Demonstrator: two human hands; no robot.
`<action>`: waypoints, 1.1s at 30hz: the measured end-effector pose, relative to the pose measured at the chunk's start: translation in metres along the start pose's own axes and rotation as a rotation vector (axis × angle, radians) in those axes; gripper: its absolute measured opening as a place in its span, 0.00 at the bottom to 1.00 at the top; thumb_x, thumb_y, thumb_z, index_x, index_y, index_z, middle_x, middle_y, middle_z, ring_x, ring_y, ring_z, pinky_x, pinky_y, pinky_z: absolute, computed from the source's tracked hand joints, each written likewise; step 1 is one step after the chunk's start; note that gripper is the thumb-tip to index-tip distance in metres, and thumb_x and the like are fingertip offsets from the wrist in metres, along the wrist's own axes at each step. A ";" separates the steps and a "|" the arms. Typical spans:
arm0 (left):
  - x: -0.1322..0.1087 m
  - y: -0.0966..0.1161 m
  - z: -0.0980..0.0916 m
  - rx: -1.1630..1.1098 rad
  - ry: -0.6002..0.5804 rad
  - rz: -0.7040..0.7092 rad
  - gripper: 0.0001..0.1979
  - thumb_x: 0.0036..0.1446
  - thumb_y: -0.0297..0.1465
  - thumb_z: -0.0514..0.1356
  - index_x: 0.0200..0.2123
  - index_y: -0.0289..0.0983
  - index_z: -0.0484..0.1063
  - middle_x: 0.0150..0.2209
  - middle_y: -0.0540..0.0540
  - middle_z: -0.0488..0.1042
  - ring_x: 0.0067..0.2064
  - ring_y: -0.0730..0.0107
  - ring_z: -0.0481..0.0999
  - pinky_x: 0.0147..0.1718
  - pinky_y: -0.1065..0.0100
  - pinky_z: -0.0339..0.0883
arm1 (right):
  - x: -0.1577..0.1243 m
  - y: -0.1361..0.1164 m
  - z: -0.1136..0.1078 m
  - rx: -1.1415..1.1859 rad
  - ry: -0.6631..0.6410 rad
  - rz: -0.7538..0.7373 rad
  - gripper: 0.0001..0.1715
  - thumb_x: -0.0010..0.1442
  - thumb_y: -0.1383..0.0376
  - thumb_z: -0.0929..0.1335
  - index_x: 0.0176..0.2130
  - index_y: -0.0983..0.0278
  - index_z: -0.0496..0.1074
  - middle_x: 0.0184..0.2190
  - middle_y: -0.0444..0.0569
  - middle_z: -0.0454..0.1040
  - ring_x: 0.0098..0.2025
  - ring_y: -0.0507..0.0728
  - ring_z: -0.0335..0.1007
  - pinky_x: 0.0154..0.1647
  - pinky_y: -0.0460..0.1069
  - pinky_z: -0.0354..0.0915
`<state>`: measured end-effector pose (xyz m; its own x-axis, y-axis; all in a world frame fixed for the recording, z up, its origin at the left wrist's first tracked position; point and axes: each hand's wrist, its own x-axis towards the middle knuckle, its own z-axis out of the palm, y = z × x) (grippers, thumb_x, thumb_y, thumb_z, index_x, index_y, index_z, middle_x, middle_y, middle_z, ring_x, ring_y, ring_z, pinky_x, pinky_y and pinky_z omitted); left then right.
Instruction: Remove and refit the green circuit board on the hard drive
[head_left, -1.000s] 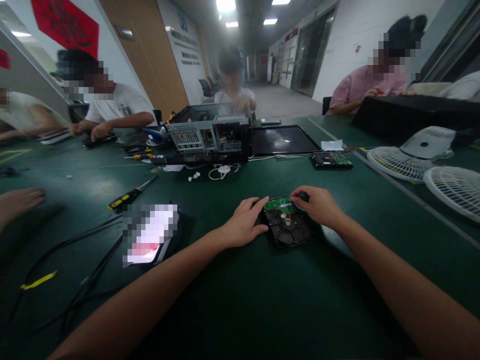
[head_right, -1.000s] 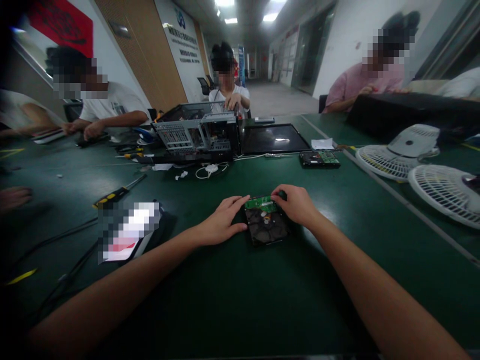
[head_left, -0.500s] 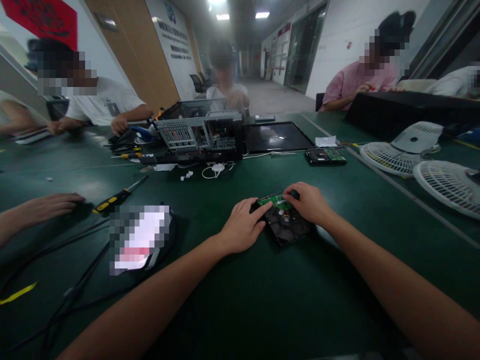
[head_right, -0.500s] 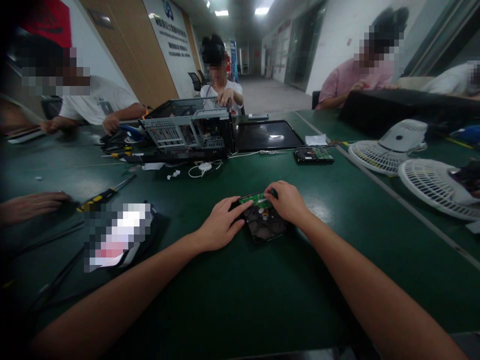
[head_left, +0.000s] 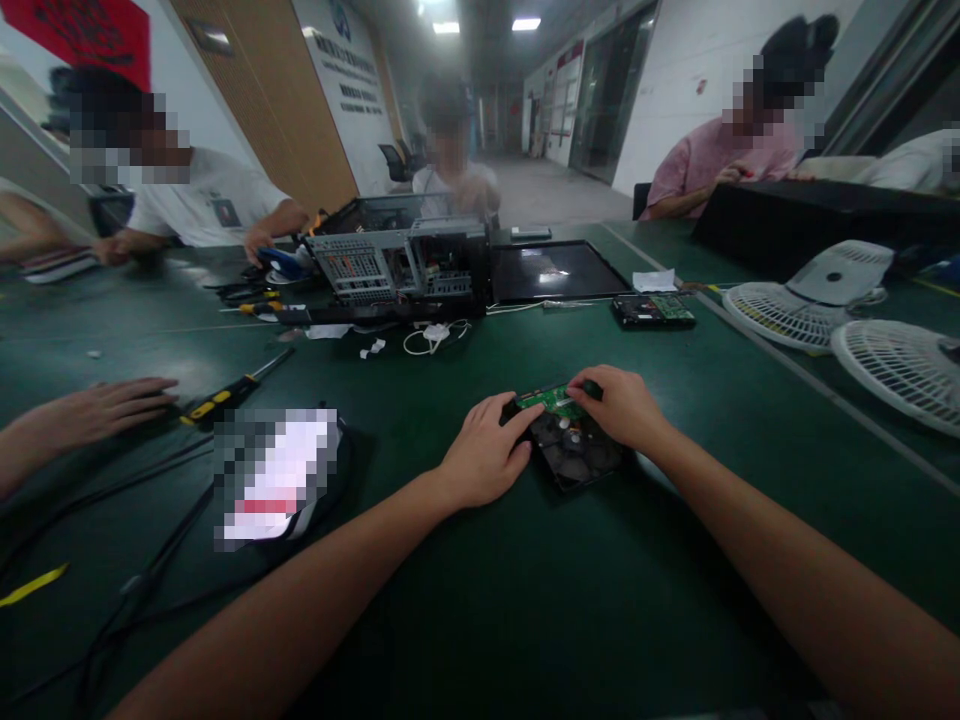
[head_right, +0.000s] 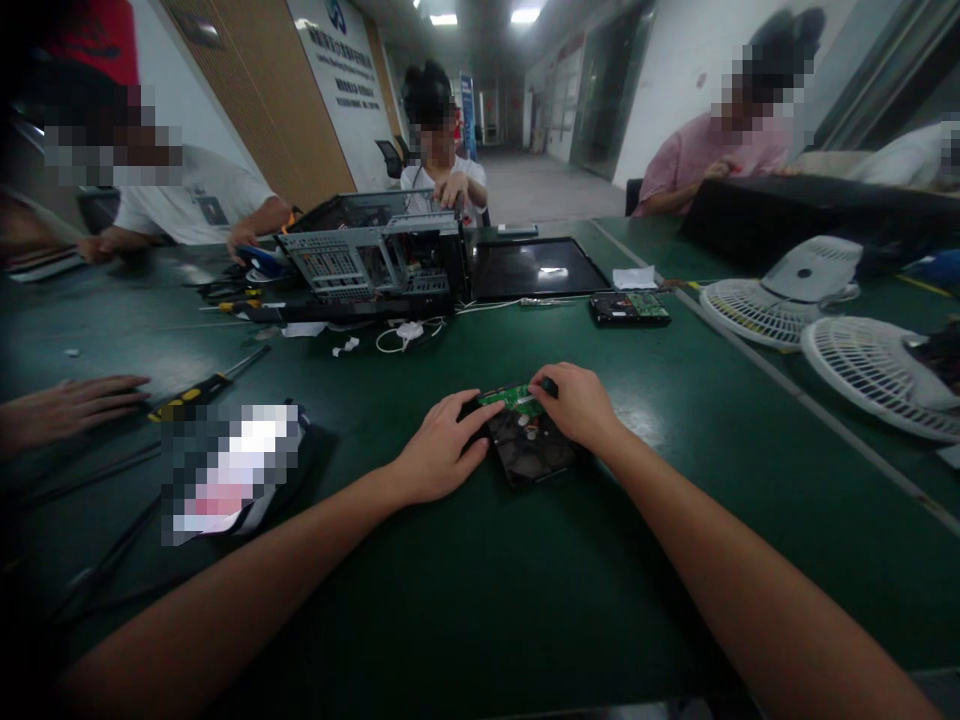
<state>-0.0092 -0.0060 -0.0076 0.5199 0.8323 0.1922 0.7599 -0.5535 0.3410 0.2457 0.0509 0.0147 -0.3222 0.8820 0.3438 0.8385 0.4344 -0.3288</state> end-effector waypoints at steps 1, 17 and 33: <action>0.000 0.000 0.000 -0.001 0.004 0.000 0.28 0.69 0.38 0.54 0.71 0.51 0.56 0.69 0.40 0.55 0.71 0.46 0.55 0.66 0.41 0.56 | 0.000 -0.001 -0.001 0.005 -0.001 -0.002 0.10 0.66 0.60 0.67 0.39 0.58 0.80 0.40 0.51 0.81 0.43 0.62 0.77 0.45 0.57 0.69; -0.001 0.003 -0.004 -0.030 0.010 -0.024 0.28 0.69 0.38 0.55 0.70 0.47 0.58 0.67 0.40 0.59 0.69 0.48 0.58 0.66 0.44 0.58 | -0.002 0.006 -0.024 0.024 -0.155 0.083 0.15 0.65 0.54 0.68 0.43 0.57 0.82 0.42 0.50 0.84 0.41 0.62 0.80 0.41 0.55 0.69; -0.001 0.002 -0.002 -0.027 0.011 -0.016 0.29 0.69 0.39 0.54 0.71 0.45 0.57 0.67 0.39 0.60 0.69 0.48 0.58 0.66 0.45 0.59 | 0.001 0.018 -0.039 0.230 0.133 0.356 0.21 0.63 0.49 0.68 0.44 0.61 0.80 0.32 0.51 0.80 0.33 0.61 0.75 0.35 0.55 0.68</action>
<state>-0.0092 -0.0075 -0.0049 0.5035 0.8414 0.1964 0.7571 -0.5392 0.3689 0.2778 0.0524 0.0438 0.0412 0.9593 0.2792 0.7625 0.1504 -0.6292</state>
